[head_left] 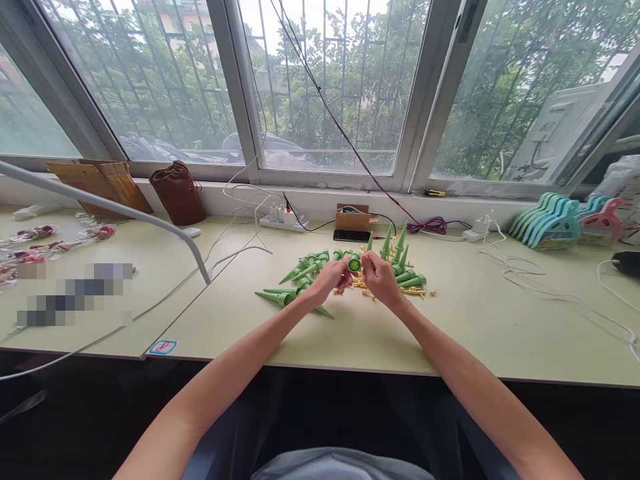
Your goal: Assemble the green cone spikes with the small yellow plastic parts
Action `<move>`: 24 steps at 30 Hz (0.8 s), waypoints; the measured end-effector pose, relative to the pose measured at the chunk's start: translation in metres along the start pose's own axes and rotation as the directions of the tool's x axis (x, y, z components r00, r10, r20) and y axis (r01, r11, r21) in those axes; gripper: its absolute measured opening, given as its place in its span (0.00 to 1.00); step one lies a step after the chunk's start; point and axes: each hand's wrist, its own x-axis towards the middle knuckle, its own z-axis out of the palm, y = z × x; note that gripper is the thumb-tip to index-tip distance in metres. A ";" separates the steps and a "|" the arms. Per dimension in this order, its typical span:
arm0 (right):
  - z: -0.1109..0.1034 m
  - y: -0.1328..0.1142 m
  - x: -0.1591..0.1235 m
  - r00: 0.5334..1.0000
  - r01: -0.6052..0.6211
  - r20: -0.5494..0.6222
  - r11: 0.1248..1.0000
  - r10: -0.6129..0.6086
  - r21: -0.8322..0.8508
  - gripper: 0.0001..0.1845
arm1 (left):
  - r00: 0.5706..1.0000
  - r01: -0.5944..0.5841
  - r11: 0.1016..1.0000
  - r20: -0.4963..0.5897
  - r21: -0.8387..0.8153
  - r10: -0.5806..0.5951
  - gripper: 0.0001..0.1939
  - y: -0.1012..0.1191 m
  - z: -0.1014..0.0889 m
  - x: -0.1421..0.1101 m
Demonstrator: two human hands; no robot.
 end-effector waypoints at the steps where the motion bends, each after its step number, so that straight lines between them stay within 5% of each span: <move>1: 0.000 0.000 0.000 1.000 -0.004 0.002 1.000 0.004 -0.001 0.20 | 1.000 -0.011 1.000 -0.002 0.006 0.011 0.24 0.000 0.000 0.000; 24: 0.002 0.005 0.000 1.000 0.025 -0.002 0.997 -0.025 -0.074 0.19 | 0.963 -0.230 0.940 -0.079 0.253 0.257 0.15 -0.008 -0.001 0.003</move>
